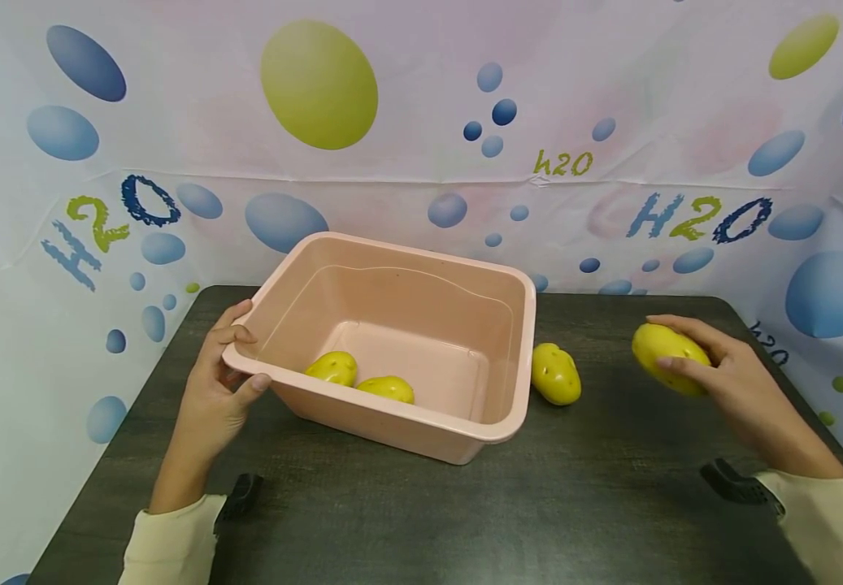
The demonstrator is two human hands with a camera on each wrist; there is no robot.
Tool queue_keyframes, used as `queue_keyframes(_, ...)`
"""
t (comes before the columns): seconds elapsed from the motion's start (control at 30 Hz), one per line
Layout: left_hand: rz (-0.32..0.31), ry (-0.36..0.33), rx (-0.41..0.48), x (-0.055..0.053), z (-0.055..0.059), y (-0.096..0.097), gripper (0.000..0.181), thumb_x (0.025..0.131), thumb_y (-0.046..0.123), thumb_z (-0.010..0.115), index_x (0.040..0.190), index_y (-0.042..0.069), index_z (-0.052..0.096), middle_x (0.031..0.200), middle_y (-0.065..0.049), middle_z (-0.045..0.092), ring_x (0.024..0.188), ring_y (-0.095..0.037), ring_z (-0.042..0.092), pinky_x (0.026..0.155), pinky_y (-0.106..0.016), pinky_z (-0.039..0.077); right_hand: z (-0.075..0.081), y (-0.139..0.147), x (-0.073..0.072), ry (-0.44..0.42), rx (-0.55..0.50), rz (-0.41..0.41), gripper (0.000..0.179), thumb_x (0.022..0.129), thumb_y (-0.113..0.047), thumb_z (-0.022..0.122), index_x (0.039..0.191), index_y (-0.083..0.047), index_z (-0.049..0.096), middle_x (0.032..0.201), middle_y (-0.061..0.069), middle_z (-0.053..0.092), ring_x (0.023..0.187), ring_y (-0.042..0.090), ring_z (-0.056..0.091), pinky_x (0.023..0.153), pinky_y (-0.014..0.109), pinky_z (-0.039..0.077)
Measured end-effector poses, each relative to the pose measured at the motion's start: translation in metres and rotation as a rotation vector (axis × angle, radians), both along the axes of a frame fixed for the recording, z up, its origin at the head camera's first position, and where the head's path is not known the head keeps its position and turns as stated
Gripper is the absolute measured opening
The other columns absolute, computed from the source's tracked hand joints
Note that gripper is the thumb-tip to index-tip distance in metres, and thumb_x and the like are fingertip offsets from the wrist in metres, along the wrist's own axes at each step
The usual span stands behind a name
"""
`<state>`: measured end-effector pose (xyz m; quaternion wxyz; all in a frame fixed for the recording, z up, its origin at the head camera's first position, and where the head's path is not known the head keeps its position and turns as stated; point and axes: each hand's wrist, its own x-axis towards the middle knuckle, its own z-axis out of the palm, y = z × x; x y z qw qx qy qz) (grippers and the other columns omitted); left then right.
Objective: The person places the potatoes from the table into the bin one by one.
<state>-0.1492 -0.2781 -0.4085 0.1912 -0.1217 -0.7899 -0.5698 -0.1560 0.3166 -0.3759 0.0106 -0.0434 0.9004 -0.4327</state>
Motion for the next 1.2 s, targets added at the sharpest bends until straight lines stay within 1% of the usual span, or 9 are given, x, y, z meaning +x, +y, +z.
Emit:
queue_keyframes(0.17, 0.007, -0.005, -0.015, 0.0, 0.0, 0.0, 0.047, 0.089, -0.008, 0.072, 0.127, -0.008, 0.044, 0.167, 0.002, 0.035, 0.137, -0.018, 0.044, 0.096, -0.011, 0.047, 0.007, -0.006, -0.003, -0.007, -0.049, 0.072, 0.051, 0.11, -0.021, 0.054, 0.16, -0.024, 0.043, 0.137, -0.018, 0.049, 0.104, 0.011, 0.053, 0.078, 0.023, 0.049)
queue_keyframes(0.3, 0.008, -0.003, -0.024, 0.0, 0.0, 0.0, 0.046, 0.089, -0.008, 0.071, 0.127, -0.008, 0.045, 0.167, 0.002, 0.035, 0.136, -0.017, 0.044, 0.095, -0.011, 0.047, 0.013, -0.012, -0.007, -0.013, -0.084, 0.119, 0.052, 0.11, -0.017, 0.053, 0.16, -0.025, 0.042, 0.139, -0.017, 0.048, 0.104, 0.013, 0.053, 0.077, 0.025, 0.05)
queue_keyframes(0.47, -0.001, 0.0, -0.013, -0.001, 0.0, 0.0, 0.046, 0.09, -0.007, 0.072, 0.127, -0.008, 0.044, 0.167, 0.002, 0.035, 0.135, -0.017, 0.045, 0.095, -0.011, 0.047, 0.023, -0.018, -0.013, -0.047, -0.126, 0.154, 0.052, 0.109, -0.016, 0.052, 0.16, -0.027, 0.042, 0.142, -0.017, 0.046, 0.106, 0.016, 0.051, 0.078, 0.029, 0.05)
queue_keyframes(0.7, 0.001, -0.016, -0.004, 0.0, 0.001, -0.001, 0.047, 0.092, -0.003, 0.074, 0.128, -0.008, 0.044, 0.167, 0.002, 0.034, 0.137, -0.018, 0.045, 0.096, -0.011, 0.047, 0.039, -0.03, -0.023, -0.083, -0.138, 0.176, 0.05, 0.108, -0.017, 0.053, 0.156, -0.03, 0.046, 0.143, -0.017, 0.047, 0.109, 0.017, 0.051, 0.081, 0.029, 0.049)
queue_keyframes(0.83, 0.002, -0.021, -0.007, 0.0, 0.002, 0.0, 0.048, 0.092, 0.0, 0.075, 0.128, -0.007, 0.044, 0.168, 0.002, 0.034, 0.138, -0.018, 0.044, 0.096, -0.01, 0.047, 0.048, -0.04, -0.027, -0.119, -0.198, 0.221, 0.049, 0.108, -0.016, 0.052, 0.155, -0.03, 0.048, 0.145, -0.011, 0.048, 0.11, 0.019, 0.053, 0.082, 0.031, 0.051)
queue_keyframes(0.97, -0.005, -0.016, 0.005, 0.001, 0.002, 0.0, 0.047, 0.092, 0.001, 0.076, 0.127, -0.008, 0.045, 0.168, 0.001, 0.035, 0.137, -0.018, 0.045, 0.095, -0.011, 0.047, 0.056, -0.051, -0.033, -0.155, -0.262, 0.267, 0.048, 0.108, -0.016, 0.051, 0.154, -0.03, 0.049, 0.144, -0.005, 0.047, 0.11, 0.021, 0.052, 0.083, 0.034, 0.051)
queue_keyframes(1.2, -0.004, -0.006, 0.001, 0.001, 0.001, -0.001, 0.046, 0.092, 0.0, 0.075, 0.127, -0.007, 0.046, 0.167, 0.001, 0.035, 0.136, -0.016, 0.045, 0.094, -0.011, 0.048, 0.069, -0.071, -0.04, -0.194, -0.3, 0.315, 0.047, 0.107, -0.018, 0.053, 0.152, -0.031, 0.051, 0.146, -0.003, 0.049, 0.114, 0.023, 0.052, 0.087, 0.035, 0.053)
